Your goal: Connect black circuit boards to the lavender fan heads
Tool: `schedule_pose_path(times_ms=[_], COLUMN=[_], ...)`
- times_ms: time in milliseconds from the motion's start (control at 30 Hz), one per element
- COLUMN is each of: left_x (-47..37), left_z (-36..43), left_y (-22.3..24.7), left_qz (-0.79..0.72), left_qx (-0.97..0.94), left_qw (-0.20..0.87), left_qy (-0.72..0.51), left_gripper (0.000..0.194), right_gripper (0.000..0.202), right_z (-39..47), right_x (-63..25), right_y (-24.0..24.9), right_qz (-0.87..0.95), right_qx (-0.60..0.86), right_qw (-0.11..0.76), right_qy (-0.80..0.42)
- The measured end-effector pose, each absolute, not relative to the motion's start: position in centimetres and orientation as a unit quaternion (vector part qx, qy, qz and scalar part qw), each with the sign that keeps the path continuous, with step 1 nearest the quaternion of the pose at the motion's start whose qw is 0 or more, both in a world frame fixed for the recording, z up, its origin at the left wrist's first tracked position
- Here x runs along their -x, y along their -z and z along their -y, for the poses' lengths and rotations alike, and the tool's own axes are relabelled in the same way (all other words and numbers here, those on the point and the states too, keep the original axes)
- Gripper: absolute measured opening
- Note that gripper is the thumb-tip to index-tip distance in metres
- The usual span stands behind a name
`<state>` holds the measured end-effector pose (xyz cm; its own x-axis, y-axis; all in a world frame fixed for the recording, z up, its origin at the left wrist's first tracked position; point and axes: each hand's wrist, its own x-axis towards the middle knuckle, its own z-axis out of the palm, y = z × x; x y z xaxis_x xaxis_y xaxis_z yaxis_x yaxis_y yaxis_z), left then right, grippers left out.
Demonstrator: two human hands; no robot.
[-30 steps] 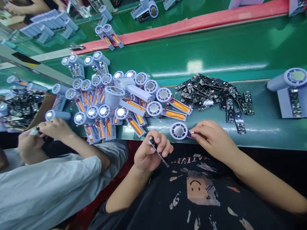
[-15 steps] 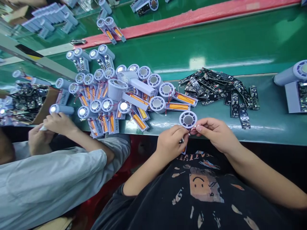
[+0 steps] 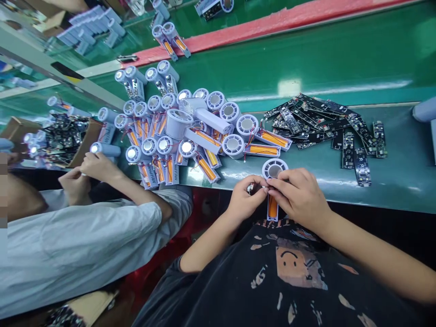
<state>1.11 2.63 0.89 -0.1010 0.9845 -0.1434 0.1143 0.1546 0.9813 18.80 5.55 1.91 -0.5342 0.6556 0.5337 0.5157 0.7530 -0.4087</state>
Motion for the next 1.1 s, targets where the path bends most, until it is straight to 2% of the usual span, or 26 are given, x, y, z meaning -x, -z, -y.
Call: schedule_pose_path(times_ms=[133, 333, 533, 633, 733, 1000, 1100], left_x=[-0.6, -0.1, 0.1, 0.0, -0.1, -0.3, -0.4], left_z=[-2.3, -1.9, -1.5, -1.6, -1.8, -1.9, -1.6], left_y=[-0.7, -1.1, -1.9, -2.3, -2.3, -1.9, -1.8], left_qz=[-0.592, -0.591, -0.574, -0.564, -0.564, -0.595, -0.544], left_qx=[-0.446, -0.487, -0.604, -0.667, -0.681, -0.6, -0.493], left_qw=[0.5, 0.479, 0.363, 0.292, 0.267, 0.361, 0.491], left_qy=[-0.448, -0.43, -0.417, -0.39, -0.383, -0.394, -0.469], left_gripper=[0.022, 0.02, 0.006, 0.004, 0.006, 0.003, 0.023], right_gripper=[0.013, 0.012, 0.012, 0.014, 0.016, 0.013, 0.015], right_z=[-6.0, -5.9, -5.9, -5.7, -5.7, -5.9, -5.8], right_x=[-18.1, -18.2, -18.1, -17.9, -17.9, -18.0, -17.8], right_y=[-0.3, 0.2, 0.1, 0.0, 0.0, 0.1, 0.0], right_qz=[0.841, 0.827, 0.827, 0.835, 0.835, 0.792, 0.773], right_qx=[0.345, 0.35, 0.359, 0.358, 0.363, 0.384, 0.396], right_qw=[0.387, 0.406, 0.403, 0.399, 0.397, 0.396, 0.405], right_qy=[-0.154, -0.17, -0.158, -0.121, -0.116, -0.262, -0.286])
